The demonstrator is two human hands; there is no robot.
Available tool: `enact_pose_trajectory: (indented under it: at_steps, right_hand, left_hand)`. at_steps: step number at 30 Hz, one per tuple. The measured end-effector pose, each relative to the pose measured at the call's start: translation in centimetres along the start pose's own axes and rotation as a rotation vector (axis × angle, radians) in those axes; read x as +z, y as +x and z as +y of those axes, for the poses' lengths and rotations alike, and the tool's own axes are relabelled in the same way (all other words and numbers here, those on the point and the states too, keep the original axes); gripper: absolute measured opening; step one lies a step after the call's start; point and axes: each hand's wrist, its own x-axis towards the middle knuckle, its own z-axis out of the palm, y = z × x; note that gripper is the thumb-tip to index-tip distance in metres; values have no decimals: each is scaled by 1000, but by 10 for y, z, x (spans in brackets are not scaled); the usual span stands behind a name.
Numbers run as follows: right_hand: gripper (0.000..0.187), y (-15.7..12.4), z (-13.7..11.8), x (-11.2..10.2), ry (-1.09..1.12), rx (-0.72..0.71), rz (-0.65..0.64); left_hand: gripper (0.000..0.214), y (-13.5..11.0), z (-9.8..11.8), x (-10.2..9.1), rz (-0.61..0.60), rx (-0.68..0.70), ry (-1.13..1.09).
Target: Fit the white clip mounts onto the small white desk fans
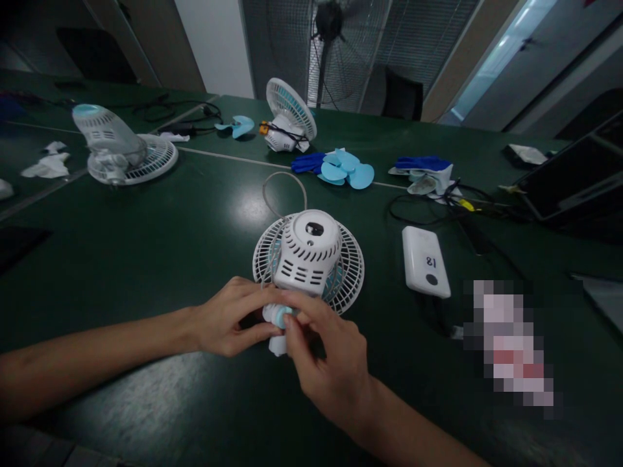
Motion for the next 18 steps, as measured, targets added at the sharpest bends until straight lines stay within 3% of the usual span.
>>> enact_pose_trajectory:
  at_steps: [4, 8, 13, 18]
  right_hand:
    - [44, 1, 13, -9, -193, -254, 54]
    - [47, 5, 23, -16, -193, -397, -41]
    - [50, 8, 23, -16, -178, -434, -55]
    - [38, 8, 16, -14, -261, -393, 8]
  left_hand:
    - [36, 1, 1, -1, 3, -11, -40]
    - [37, 1, 1, -1, 12, -1, -31]
    - [38, 0, -1, 1, 15, 10, -32]
    - [36, 1, 1, 0, 29, 32, 23]
